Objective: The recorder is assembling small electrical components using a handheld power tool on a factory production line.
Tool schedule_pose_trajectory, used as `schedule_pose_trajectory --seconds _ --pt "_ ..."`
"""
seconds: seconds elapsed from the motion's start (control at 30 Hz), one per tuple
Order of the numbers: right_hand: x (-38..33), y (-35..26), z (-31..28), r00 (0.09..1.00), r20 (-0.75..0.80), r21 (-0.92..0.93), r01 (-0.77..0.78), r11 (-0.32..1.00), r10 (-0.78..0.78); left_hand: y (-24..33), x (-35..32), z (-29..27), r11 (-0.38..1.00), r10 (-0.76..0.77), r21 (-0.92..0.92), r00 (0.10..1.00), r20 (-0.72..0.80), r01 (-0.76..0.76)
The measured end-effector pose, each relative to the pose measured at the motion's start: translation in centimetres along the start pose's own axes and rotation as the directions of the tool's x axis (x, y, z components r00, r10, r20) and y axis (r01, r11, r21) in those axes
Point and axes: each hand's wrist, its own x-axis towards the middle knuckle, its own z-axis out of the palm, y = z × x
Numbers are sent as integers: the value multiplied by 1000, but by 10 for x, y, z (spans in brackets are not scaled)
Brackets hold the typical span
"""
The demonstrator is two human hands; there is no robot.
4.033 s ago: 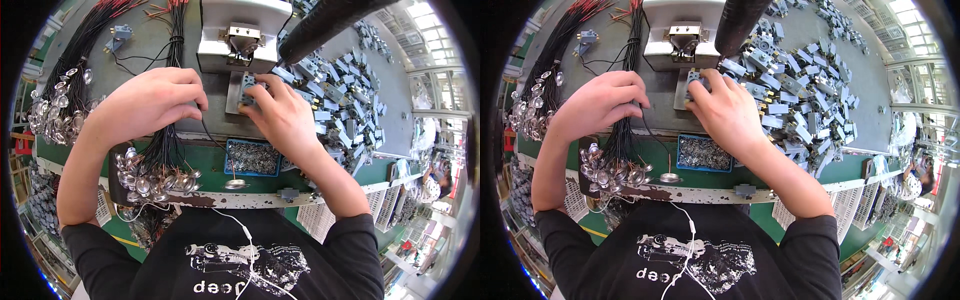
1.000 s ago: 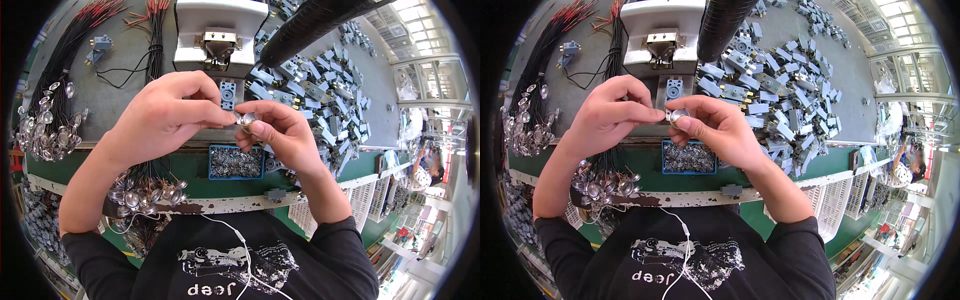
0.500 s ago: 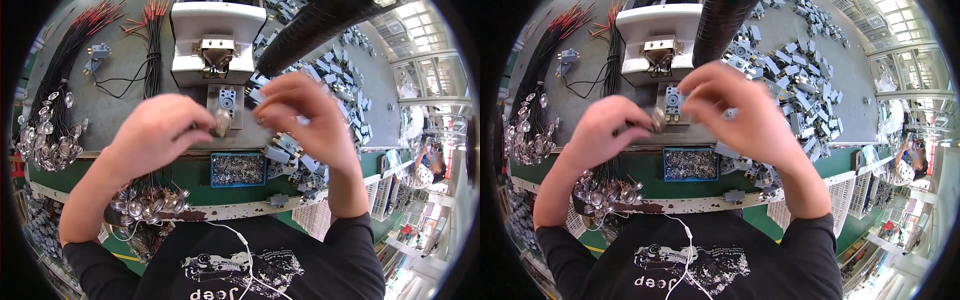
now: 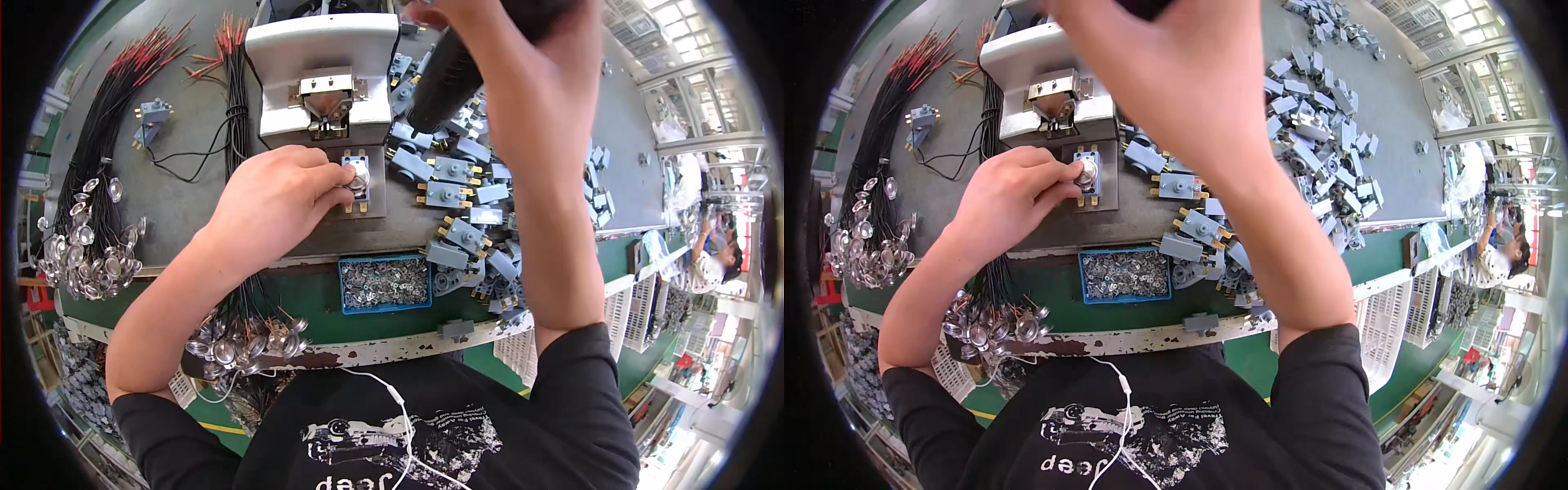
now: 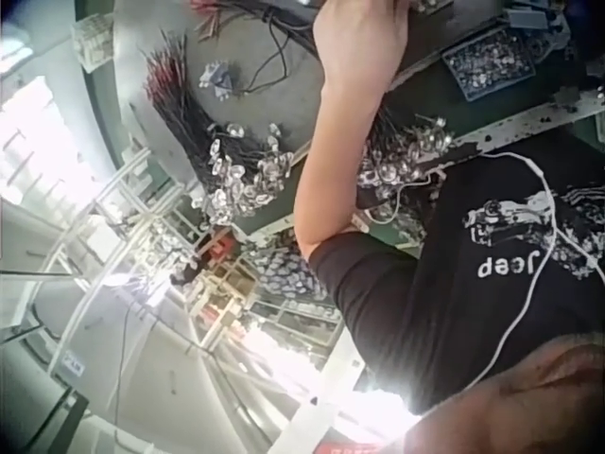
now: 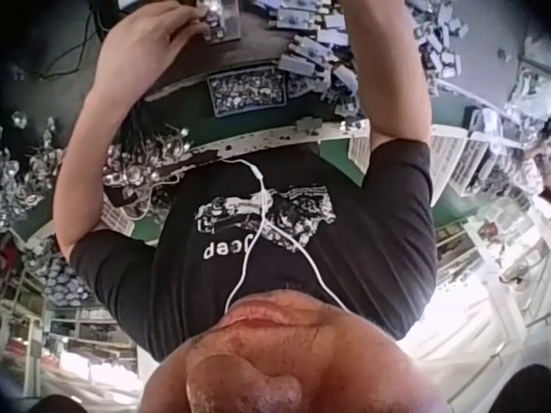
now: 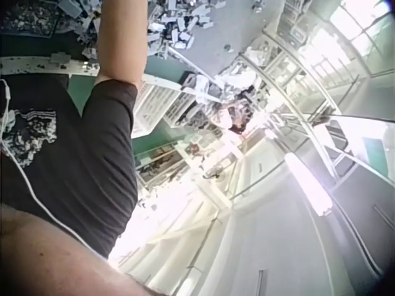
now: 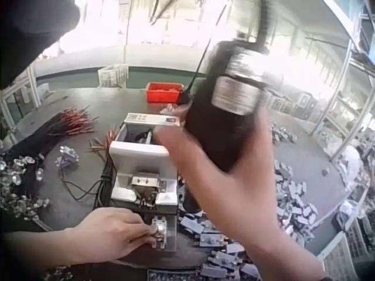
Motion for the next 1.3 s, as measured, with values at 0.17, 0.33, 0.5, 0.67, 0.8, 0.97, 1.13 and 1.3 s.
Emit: schedule_pose_trajectory --seconds 0.17,0.33,0.5,0.67,0.8,0.97,1.13,1.3 --pt "14 25 -10 927 -138 -90 339 936 -349 11 0 0 999 -24 40 1000 -11 25" --pt "14 7 35 963 -184 121 219 968 -195 10 -3 0 996 -23 88 1000 4 22" --pt "29 1 94 984 -177 365 55 929 12 9 -5 4 998 11 57 1000 -18 -10" --pt "33 -7 97 997 -36 561 -37 827 69 7 -6 5 999 -8 36 1000 -4 8" --pt "41 -14 96 964 28 517 -239 822 263 7 -3 6 999 13 37 1000 4 -13" --pt "31 -9 113 969 -232 322 -11 947 90 5 -7 7 1000 1 27 1000 -15 0" --pt "39 -6 97 995 26 480 -96 872 96 6 -5 7 1000 10 30 1000 -25 -10" --pt "46 -6 102 987 -158 125 57 991 -36 8 -7 9 999 20 42 999 -46 -18"
